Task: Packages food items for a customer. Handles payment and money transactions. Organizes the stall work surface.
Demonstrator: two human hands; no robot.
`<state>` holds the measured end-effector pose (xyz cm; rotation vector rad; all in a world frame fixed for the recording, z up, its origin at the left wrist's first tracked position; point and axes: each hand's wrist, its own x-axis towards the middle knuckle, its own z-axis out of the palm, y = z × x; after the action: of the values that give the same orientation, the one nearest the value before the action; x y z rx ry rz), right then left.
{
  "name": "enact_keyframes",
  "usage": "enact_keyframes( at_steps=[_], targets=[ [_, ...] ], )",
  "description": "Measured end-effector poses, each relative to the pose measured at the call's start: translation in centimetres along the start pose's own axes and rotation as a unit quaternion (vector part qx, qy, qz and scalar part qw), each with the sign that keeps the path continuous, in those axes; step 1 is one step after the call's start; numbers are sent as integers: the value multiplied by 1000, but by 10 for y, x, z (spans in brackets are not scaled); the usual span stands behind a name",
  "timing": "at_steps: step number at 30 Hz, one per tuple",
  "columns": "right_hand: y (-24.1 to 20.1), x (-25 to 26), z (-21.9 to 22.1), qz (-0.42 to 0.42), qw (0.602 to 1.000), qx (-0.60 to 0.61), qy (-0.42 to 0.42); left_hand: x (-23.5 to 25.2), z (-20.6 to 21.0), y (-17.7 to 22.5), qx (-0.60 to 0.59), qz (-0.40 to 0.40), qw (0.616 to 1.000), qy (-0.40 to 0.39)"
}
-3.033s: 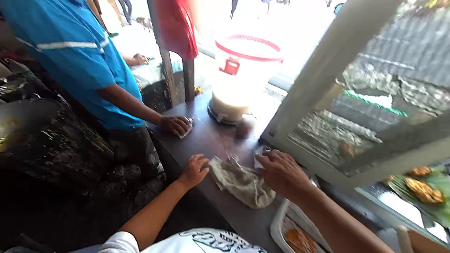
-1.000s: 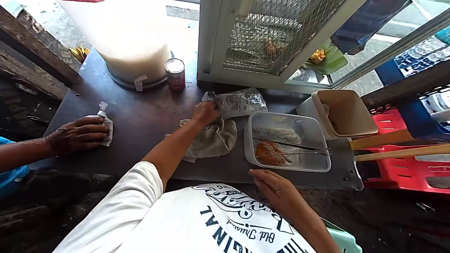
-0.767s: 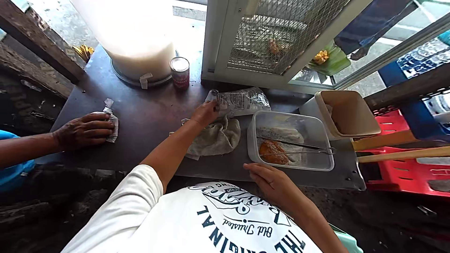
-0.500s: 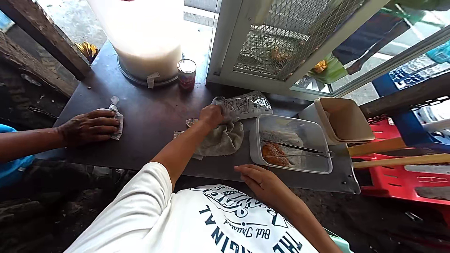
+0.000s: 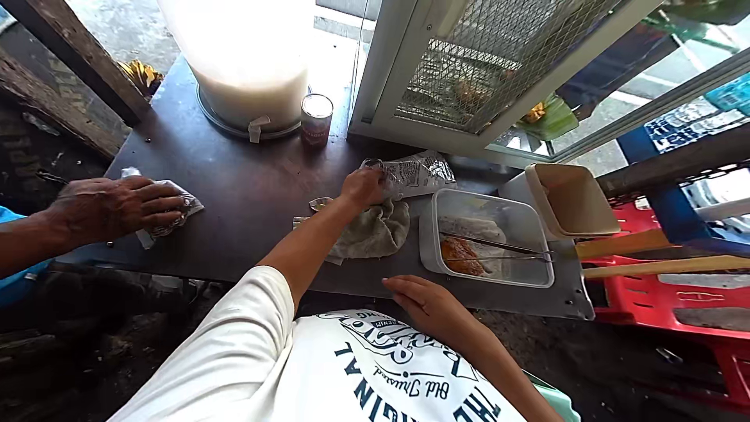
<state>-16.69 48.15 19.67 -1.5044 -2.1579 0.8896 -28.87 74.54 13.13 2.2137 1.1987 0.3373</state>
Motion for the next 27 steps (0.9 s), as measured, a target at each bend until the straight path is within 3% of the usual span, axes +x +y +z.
enact_keyframes(
  at_steps=[5,9,12,17,21,24,27],
  targets=[
    [13,-11,3,21,1000,9,15,-22,-17,-26,-183,-52,977,98],
    [17,-11,1,36,999,24,18,-48,-33,-38,-457,-152,863,151],
    [14,3,-10,18,999,23,41,-73,-47,-36,-582,-152,785,148],
    [5,46,-29,-1,987,37,158,-120,-55,-14,-664,-65,741,82],
    [0,83,-46,37,977,165,129,-147,-46,12,-654,1,755,45],
    [10,89,-51,25,958,259,117,-161,-36,30,-650,20,754,88],
    [36,75,-68,31,925,360,116,-176,-25,43,-697,46,696,167]
  ],
)
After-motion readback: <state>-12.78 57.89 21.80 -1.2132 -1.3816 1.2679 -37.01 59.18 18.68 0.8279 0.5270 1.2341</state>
